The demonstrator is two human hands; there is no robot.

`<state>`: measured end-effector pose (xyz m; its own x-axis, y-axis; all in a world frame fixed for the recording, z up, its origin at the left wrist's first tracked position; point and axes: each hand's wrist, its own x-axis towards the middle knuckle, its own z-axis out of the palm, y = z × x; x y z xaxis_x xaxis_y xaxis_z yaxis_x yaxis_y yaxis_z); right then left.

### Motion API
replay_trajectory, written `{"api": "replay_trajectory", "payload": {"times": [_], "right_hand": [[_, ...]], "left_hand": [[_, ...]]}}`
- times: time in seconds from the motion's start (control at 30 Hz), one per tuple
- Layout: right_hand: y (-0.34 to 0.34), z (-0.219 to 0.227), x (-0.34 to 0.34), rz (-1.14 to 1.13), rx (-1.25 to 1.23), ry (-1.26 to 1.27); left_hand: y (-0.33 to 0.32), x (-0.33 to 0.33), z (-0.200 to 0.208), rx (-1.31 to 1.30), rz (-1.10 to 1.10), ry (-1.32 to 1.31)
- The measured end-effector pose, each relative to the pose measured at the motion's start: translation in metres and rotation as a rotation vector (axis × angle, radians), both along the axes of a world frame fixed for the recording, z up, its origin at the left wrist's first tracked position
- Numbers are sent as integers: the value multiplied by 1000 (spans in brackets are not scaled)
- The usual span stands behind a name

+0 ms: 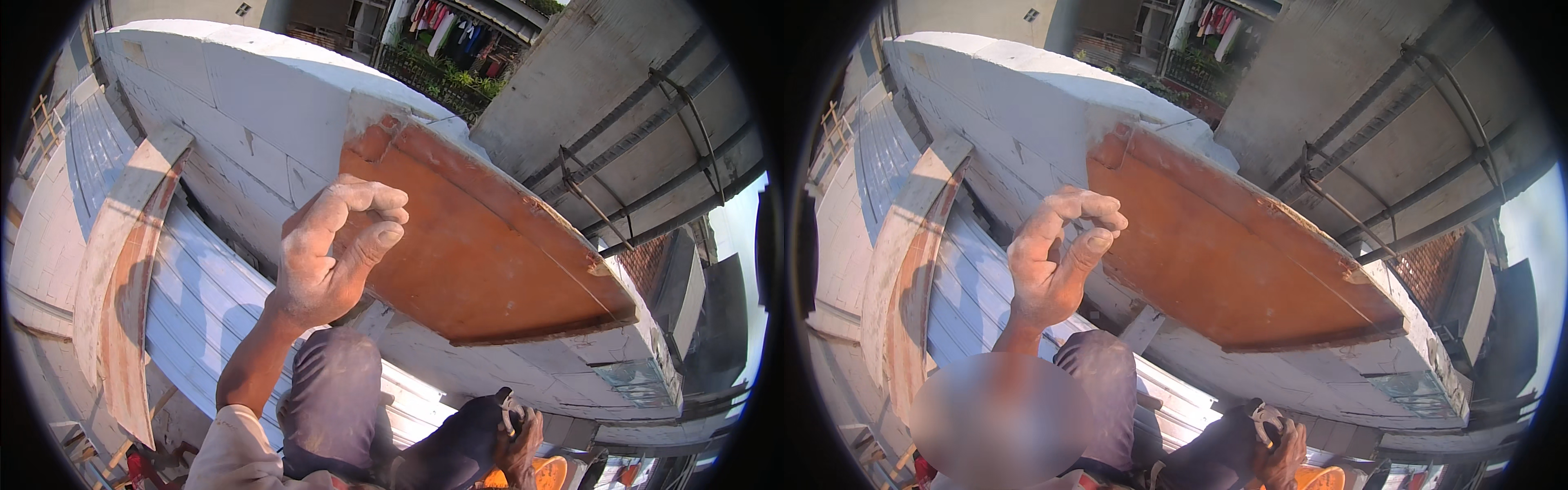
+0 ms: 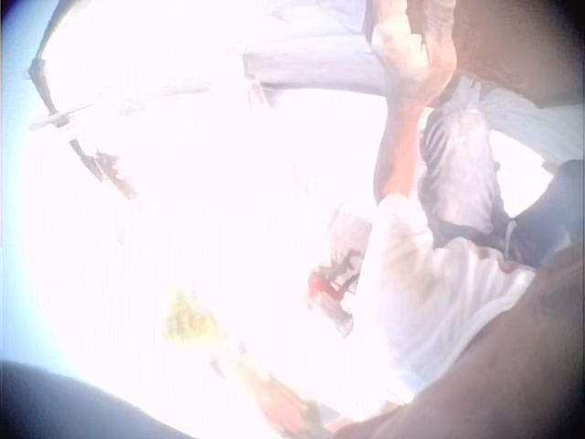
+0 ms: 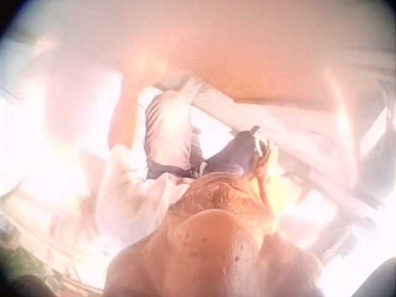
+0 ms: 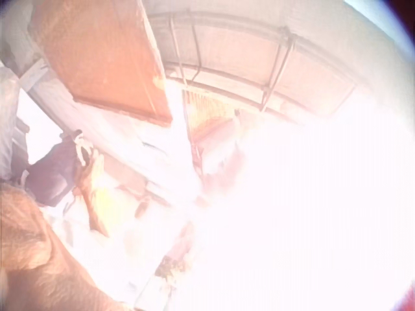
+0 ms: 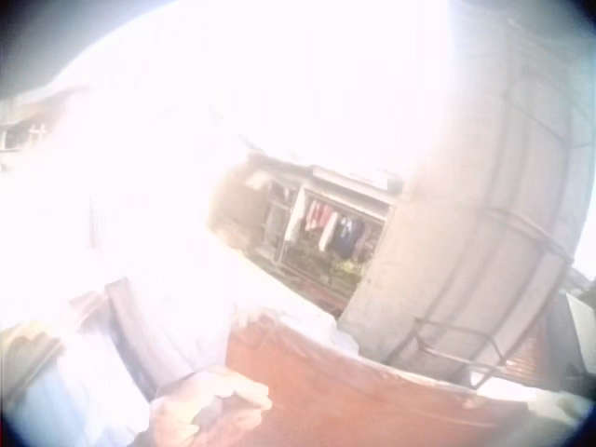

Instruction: The person is working on a rooftop structure, using a hammer to remove a piece of wood and then using pliers to pull out nails. They are seen handling a bucket of tools and manipulating the wooden board to detach it from the roof.

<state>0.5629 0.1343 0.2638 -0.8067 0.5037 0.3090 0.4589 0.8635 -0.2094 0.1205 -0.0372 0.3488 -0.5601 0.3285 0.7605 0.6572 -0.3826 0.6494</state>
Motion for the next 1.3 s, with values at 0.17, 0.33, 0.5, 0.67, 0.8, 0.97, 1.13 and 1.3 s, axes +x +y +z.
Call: {"api": "replay_trajectory", "payload": {"times": [0.17,0.33,0.5,0.67,0.8,0.97,1.13,1.3], "right_hand": [[-15,4,0,-77,43,15],[-28,20,-10,-134,68,-30],[-34,15,-18,-135,108,10],[-34,14,-13,-145,81,43],[-34,15,-14,-120,78,83],[-36,14,-17,-122,78,112],[-34,11,-13,-116,104,164],[-29,0,-3,-114,-65,202]], "left_hand": [[33,-103,85,-128,60,138],[113,-161,128,-943,-195,354],[135,-158,131,-1108,-465,205],[143,-147,131,-1139,-355,216],[179,-169,117,-997,-755,-137],[202,-192,118,-1029,-797,347],[180,-162,131,-1083,-485,576],[154,-194,126,-914,-292,640]]}}
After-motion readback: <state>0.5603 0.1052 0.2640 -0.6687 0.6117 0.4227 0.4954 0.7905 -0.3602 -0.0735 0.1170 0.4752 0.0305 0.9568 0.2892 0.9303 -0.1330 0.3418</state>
